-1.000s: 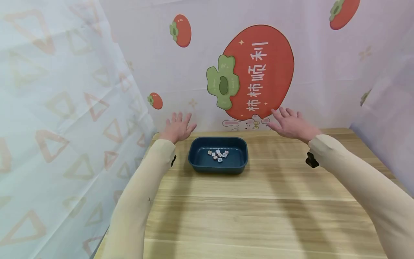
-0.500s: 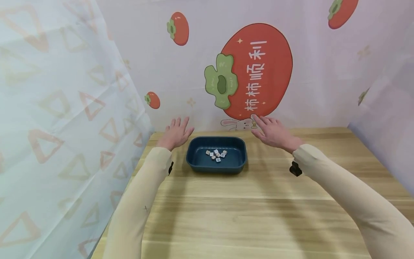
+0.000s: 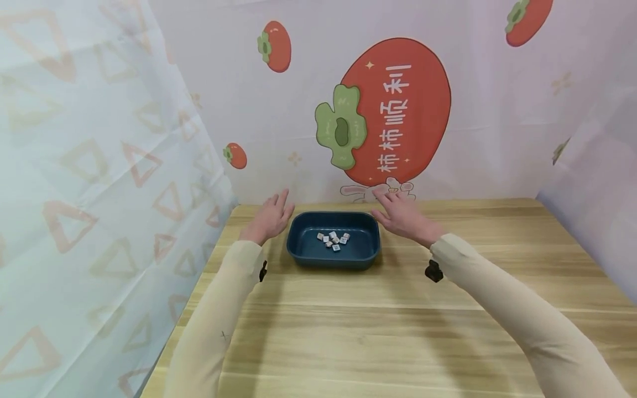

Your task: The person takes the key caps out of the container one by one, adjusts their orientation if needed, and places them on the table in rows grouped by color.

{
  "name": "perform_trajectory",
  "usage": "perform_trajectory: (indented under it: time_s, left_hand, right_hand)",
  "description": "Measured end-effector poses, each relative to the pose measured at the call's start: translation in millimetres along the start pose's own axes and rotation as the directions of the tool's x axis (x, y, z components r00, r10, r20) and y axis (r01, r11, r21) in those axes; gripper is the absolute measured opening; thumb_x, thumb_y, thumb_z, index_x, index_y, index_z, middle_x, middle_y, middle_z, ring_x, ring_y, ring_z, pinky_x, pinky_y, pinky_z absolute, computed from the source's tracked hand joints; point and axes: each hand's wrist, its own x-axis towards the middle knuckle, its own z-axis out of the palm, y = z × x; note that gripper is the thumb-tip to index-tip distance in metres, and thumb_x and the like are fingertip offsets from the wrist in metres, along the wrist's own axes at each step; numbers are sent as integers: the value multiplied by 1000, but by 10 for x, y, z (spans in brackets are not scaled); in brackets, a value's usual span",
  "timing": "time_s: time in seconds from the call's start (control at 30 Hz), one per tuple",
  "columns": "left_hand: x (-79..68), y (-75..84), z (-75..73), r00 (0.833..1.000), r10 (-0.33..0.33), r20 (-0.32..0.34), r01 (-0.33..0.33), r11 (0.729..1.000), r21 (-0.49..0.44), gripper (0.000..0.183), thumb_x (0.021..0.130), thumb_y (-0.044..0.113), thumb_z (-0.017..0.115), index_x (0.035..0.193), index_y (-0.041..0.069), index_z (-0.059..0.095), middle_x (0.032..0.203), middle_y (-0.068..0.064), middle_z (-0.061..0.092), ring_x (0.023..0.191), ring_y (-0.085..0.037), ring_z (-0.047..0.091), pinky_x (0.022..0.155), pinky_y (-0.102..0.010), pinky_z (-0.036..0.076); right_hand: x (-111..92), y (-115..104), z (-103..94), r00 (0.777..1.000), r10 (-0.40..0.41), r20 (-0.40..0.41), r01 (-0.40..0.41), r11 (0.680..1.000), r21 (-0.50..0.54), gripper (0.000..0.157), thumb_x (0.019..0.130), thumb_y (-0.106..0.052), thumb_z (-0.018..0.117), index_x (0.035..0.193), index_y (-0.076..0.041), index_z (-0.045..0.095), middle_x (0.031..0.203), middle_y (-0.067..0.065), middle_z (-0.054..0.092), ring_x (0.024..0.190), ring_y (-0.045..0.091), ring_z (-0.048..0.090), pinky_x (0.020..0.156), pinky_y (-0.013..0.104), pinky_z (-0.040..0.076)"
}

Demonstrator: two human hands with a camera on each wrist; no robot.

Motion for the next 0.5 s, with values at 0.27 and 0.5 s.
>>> perform_trajectory:
  time_s: [0.27,0.5]
  left_hand:
    - [-33,-61,194,1000,-19,-12,18,991,-131,66,106,46,24,159,12,6,161,-22,23,148,-38,27,121,-51,24]
    - [-46,-64,343,999,5,-36,-10,990,-139,63,107,44,24,159,10,10,160,-21,26,146,-39,29,120,-52,26]
  right_hand:
    - [64,-166,68,999,-36,-6,37,998,51,63,100,-38,52,153,-10,33,151,20,43,137,42,41,111,59,37]
    - [88,-245,159,998,-55,3,55,996,67,61,100,-38,52,151,-9,37,148,17,48,138,37,42,113,55,36]
